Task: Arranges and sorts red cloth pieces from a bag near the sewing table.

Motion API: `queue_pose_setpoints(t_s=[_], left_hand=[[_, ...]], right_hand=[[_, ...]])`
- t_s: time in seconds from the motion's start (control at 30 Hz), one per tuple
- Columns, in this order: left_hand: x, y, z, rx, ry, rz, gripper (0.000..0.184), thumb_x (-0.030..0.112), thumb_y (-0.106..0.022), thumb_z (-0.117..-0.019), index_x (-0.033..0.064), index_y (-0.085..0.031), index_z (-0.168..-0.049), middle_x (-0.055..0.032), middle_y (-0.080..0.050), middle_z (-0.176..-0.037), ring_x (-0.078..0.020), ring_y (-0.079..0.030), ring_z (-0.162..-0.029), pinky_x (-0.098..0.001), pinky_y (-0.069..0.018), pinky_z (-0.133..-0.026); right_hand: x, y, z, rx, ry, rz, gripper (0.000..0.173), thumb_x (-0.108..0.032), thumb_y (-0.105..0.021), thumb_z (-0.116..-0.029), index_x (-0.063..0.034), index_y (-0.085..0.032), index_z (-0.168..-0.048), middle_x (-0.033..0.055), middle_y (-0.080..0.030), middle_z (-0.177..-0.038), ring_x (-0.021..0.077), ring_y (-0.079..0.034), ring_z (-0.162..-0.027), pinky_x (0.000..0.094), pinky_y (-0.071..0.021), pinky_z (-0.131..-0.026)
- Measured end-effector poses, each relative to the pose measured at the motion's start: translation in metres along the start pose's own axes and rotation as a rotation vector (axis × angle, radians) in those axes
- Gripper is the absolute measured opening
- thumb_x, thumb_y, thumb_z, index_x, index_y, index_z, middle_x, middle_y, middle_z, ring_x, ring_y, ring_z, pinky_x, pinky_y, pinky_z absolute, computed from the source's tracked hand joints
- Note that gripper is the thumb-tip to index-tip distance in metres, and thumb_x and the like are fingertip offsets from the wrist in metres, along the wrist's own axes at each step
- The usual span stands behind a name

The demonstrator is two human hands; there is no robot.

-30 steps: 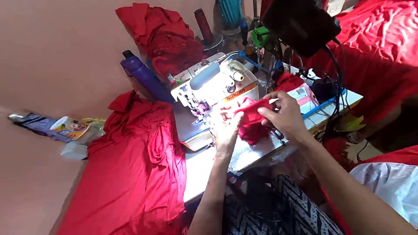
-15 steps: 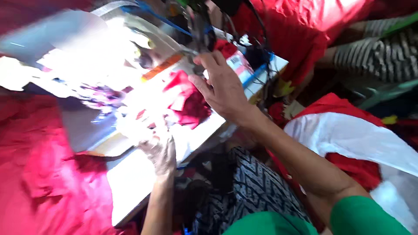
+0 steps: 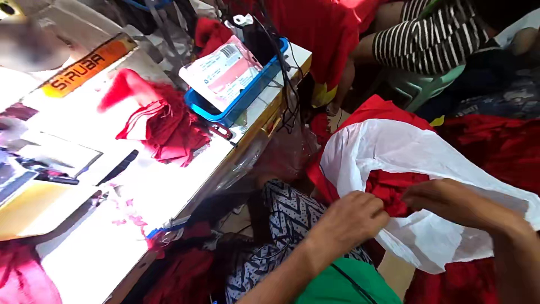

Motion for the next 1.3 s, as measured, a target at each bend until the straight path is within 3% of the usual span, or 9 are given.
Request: queue_pose_setpoints(t_s=[0.1,0.17,0.23,0.43,0.63,0.77,1.0,1.17,1.3], left_hand=[[0.002,-0.059,-0.024,-0.349,0.065,-0.015,0.024,-0.008,-0.058,-0.0946,-0.0027,-0.072,-0.113,-0.0176,-0.072,-0.12,-0.0363,-0.06,-0.129,-0.0528,-0.035,-0.118],[-0.009,-0.072,-0.019,-0.643,0.367,-0.007,0.03,0.011,-0.051,-0.1054,-0.0092,-0.069,-0.119,-0.0243,-0.069,-0.123,-0.0406,-0.051,-0.137,-0.0556,-0.01,-0.126],[-0.021,-0.063,-0.007,-0.803,0.636,-0.007,0.048,0.028,-0.047,-0.1092,-0.0149,-0.065,-0.121,-0.0313,-0.066,-0.123,-0.0463,-0.049,-0.136,-0.061,0.0005,-0.124],[-0.026,-0.033,0.01,-0.958,0.723,-0.142,0.043,0.025,-0.051,-0.1074,-0.0144,-0.066,-0.115,-0.0291,-0.068,-0.115,-0.0459,-0.055,-0.126,-0.0688,0.0002,-0.12],[-0.014,-0.006,-0.008,-0.965,0.753,-0.177,0.028,0.01,-0.05,-0.1056,-0.012,-0.066,-0.113,-0.0259,-0.069,-0.112,-0.0429,-0.057,-0.123,-0.068,-0.0003,-0.12],[-0.019,0.018,-0.005,-0.865,0.786,-0.234,0.034,0.015,-0.047,-0.1077,-0.0098,-0.069,-0.104,-0.0228,-0.07,-0.103,-0.041,-0.061,-0.116,-0.0683,-0.0018,-0.119],[-0.041,0.044,0.017,-0.74,0.78,-0.367,0.041,0.027,-0.052,-0.1068,-0.0061,-0.072,-0.096,-0.0204,-0.072,-0.094,-0.0413,-0.065,-0.109,-0.0741,-0.0042,-0.116],[-0.034,0.058,0.006,-0.469,0.554,-0.485,0.033,0.027,-0.066,-0.0987,0.0012,-0.074,-0.08,-0.0125,-0.067,-0.073,-0.0357,-0.069,-0.086,-0.0795,-0.0085,-0.112],[-0.033,0.058,-0.002,-0.378,0.483,-0.516,0.029,0.023,-0.07,-0.0952,0.0008,-0.073,-0.076,-0.0132,-0.066,-0.072,-0.0365,-0.069,-0.083,-0.0807,-0.0112,-0.11]], right_hand=[[0.035,-0.031,-0.018,-0.011,-0.222,0.084,0.024,-0.004,-0.052,-0.1043,0.0109,-0.069,-0.112,0.0323,-0.068,-0.109,0.0498,-0.064,-0.107,0.0676,-0.0447,-0.096],[0.044,-0.047,-0.025,0.052,-0.199,0.025,0.026,-0.002,-0.049,-0.1045,0.0102,-0.069,-0.116,0.0317,-0.068,-0.114,0.0491,-0.064,-0.112,0.0659,-0.0441,-0.1],[0.048,-0.06,-0.026,0.103,-0.171,-0.033,0.025,0.0,-0.048,-0.1037,0.011,-0.068,-0.115,0.032,-0.068,-0.113,0.0489,-0.064,-0.11,0.0651,-0.0449,-0.099],[0.049,-0.086,-0.029,0.06,-0.229,-0.063,0.027,-0.004,-0.061,-0.099,0.0078,-0.065,-0.123,0.0302,-0.069,-0.111,0.0482,-0.066,-0.108,0.0651,-0.0472,-0.096],[0.032,-0.086,-0.02,-0.212,-0.438,0.144,0.057,-0.028,-0.078,-0.0906,0.0002,-0.057,-0.135,0.0337,-0.062,-0.122,0.0546,-0.059,-0.117,0.0701,-0.0454,-0.092],[0.019,-0.079,-0.018,-0.063,-0.441,0.1,0.065,-0.02,-0.08,-0.0882,0.0029,-0.048,-0.14,0.0356,-0.062,-0.118,0.0565,-0.06,-0.113,0.0695,-0.0461,-0.09],[0.014,-0.079,-0.028,-0.015,-0.355,0.043,0.041,-0.008,-0.064,-0.0981,0.0076,-0.056,-0.135,0.0357,-0.059,-0.128,0.0559,-0.057,-0.12,0.0706,-0.0433,-0.095],[0.009,-0.035,-0.037,0.311,-0.093,-0.033,0.038,-0.004,-0.065,-0.097,0.0095,-0.059,-0.132,0.0359,-0.062,-0.121,0.0547,-0.061,-0.112,0.0715,-0.0452,-0.094],[-0.029,0.011,-0.051,0.446,0.152,0.059,0.052,0.002,-0.059,-0.0985,0.0085,-0.043,-0.147,0.0338,-0.056,-0.134,0.0512,-0.058,-0.121,0.0658,-0.0459,-0.099]])
Point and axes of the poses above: each hand's wrist, its own z-axis away from the middle knuckle, its own y-axis out of the back of the hand, x = y × z, the point moved 6 cm from there along -z, towards the middle knuckle
